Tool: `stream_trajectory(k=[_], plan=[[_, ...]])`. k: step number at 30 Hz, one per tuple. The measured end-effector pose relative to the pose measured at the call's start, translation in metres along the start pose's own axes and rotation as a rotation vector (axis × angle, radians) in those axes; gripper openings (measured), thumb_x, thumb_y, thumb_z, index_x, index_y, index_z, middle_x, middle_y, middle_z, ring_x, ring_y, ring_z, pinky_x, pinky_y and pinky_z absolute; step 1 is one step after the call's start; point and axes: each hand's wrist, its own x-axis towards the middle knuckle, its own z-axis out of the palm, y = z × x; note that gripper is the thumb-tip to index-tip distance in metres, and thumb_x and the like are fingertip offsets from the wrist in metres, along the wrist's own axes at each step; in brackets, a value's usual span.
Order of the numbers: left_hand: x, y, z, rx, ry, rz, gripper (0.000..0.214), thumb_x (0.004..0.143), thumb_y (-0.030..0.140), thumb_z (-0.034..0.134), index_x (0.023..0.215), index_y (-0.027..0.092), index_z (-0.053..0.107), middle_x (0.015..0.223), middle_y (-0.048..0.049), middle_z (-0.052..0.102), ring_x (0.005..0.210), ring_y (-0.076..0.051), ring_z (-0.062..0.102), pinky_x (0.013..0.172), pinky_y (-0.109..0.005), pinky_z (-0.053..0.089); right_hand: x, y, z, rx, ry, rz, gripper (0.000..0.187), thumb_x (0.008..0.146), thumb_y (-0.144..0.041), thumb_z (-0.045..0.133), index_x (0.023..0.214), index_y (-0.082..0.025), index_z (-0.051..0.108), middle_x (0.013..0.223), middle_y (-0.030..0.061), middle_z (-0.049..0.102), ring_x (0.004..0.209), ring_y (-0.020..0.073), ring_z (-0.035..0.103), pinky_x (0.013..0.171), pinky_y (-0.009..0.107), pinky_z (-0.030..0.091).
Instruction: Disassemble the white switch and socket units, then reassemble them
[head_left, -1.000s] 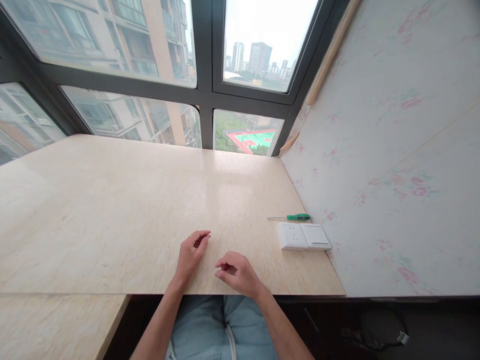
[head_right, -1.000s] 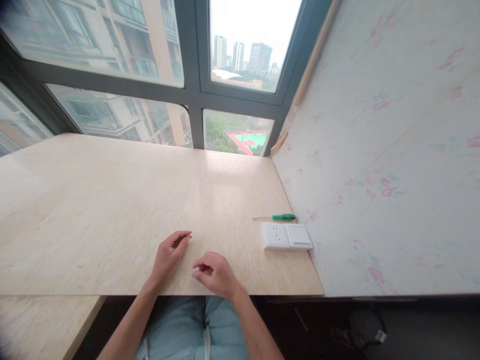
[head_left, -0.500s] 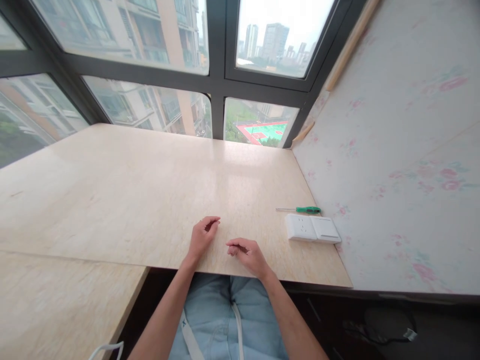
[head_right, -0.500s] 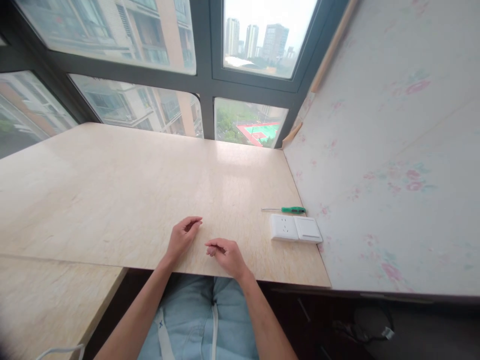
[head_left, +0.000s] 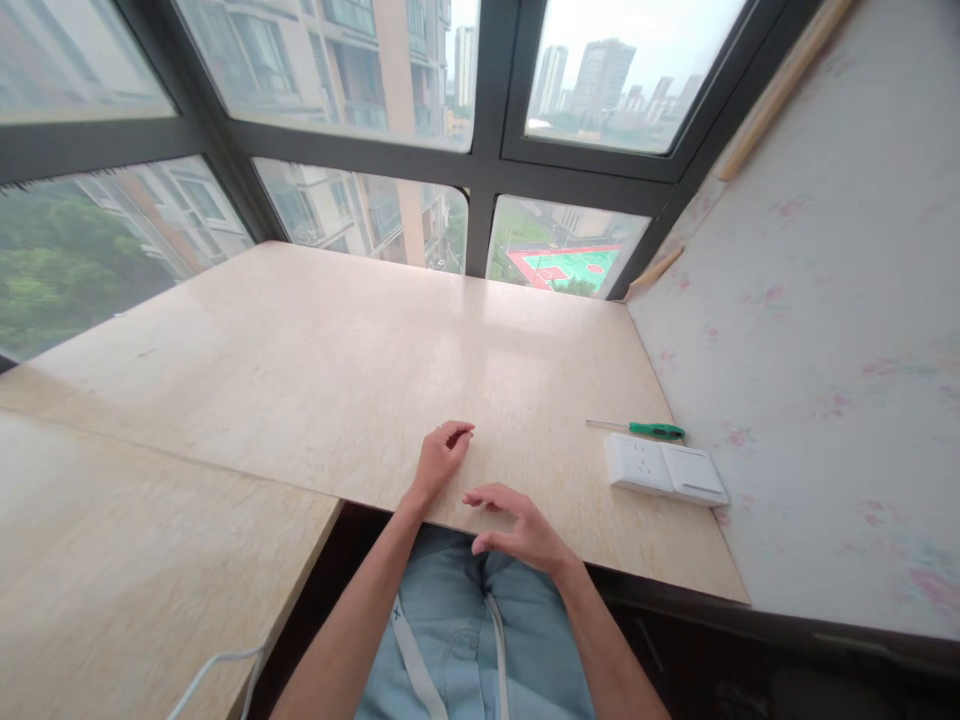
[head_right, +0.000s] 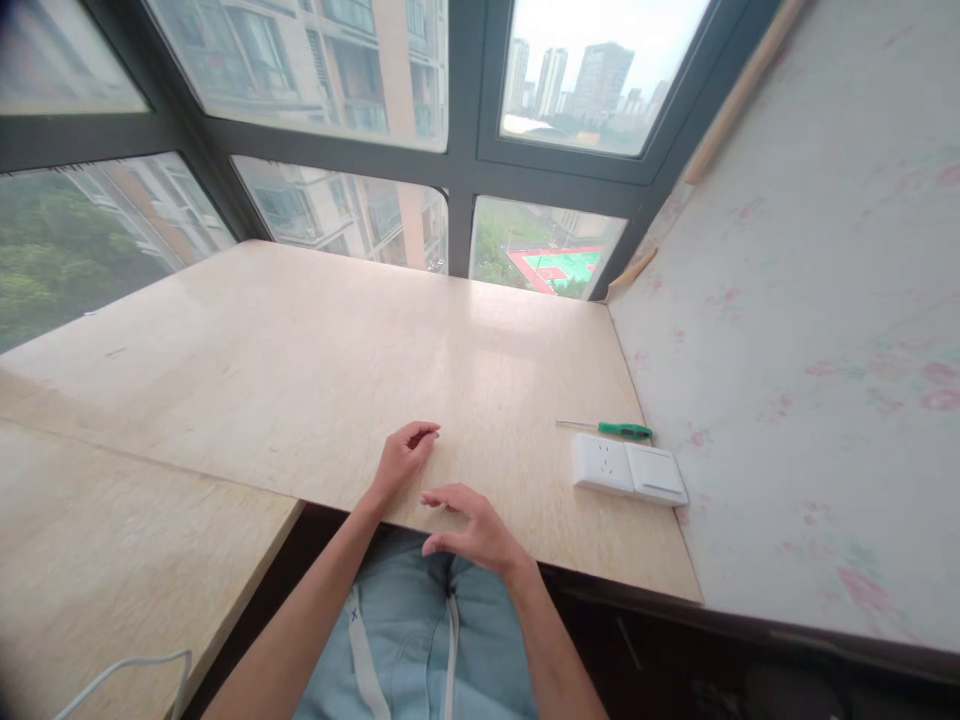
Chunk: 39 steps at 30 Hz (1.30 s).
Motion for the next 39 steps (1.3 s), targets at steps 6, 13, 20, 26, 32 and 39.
stream_trajectory(k=[6, 13, 20, 26, 32, 39], plan=[[0.002, -0.001, -0.001, -0.017, -0.011, -0.013, 0.021, 0.086, 0.031, 0.058, 0.095, 0.019, 0.074, 0.096, -0.0081, 0.078, 0.087, -0.023, 0.073, 0.081, -0.038, 0.058, -0.013, -0.002, -0.038, -0.119, 0.143, 0.01, 0.036, 0.087, -0.047, 0.072, 0.114, -0.024, 0.071, 0.098, 0.0074, 0.077, 0.087, 0.0205, 0.072, 0.082, 0.038, 0.06], [0.002, 0.002, -0.002, -0.054, -0.033, -0.047, 0.025, 0.086, 0.037, 0.062, 0.097, 0.018, 0.074, 0.097, -0.008, 0.078, 0.087, -0.023, 0.073, 0.082, -0.037, 0.058, -0.047, -0.021, -0.177, -0.767, 0.213, 0.138, 0.069, 0.081, -0.04, 0.077, 0.144, -0.028, 0.05, 0.149, 0.012, 0.052, 0.141, 0.0322, 0.044, 0.117, 0.056, 0.035], [0.002, 0.0, -0.003, -0.037, -0.028, -0.034, 0.024, 0.086, 0.039, 0.062, 0.096, 0.02, 0.074, 0.096, -0.0071, 0.078, 0.085, -0.022, 0.073, 0.08, -0.035, 0.059, -0.036, -0.016, -0.228, -0.963, -0.023, 0.333, 0.088, 0.061, -0.03, 0.087, 0.142, -0.02, 0.053, 0.143, 0.0193, 0.056, 0.136, 0.0398, 0.049, 0.114, 0.057, 0.037], [0.0, 0.006, -0.005, -0.108, -0.048, -0.041, 0.026, 0.087, 0.042, 0.064, 0.098, 0.019, 0.073, 0.093, -0.0069, 0.076, 0.083, -0.021, 0.07, 0.078, -0.034, 0.058, -0.008, -0.026, -0.188, -0.863, 0.026, 0.268, 0.092, 0.07, -0.047, 0.083, 0.15, -0.024, 0.044, 0.148, 0.0161, 0.053, 0.134, 0.0365, 0.051, 0.111, 0.055, 0.041], [-0.007, 0.012, -0.004, -0.459, -0.196, 0.015, 0.071, 0.079, 0.054, 0.075, 0.137, 0.02, 0.051, 0.125, -0.0148, 0.065, 0.1, -0.022, 0.066, 0.081, -0.033, 0.056, 0.047, -0.031, -0.099, -0.316, 0.146, 0.175, 0.072, 0.074, -0.052, 0.081, 0.136, -0.021, 0.06, 0.124, 0.012, 0.069, 0.106, 0.0283, 0.067, 0.092, 0.044, 0.056], [-0.01, 0.009, -0.009, -0.724, -0.297, -0.17, 0.107, 0.07, 0.065, 0.079, 0.154, 0.024, 0.028, 0.146, -0.0201, 0.051, 0.125, -0.035, 0.06, 0.1, -0.044, 0.052, 0.088, -0.028, -0.033, 0.033, 0.046, 0.24, 0.056, 0.077, -0.051, 0.079, 0.123, -0.021, 0.068, 0.111, 0.0084, 0.074, 0.102, 0.027, 0.07, 0.088, 0.041, 0.058]])
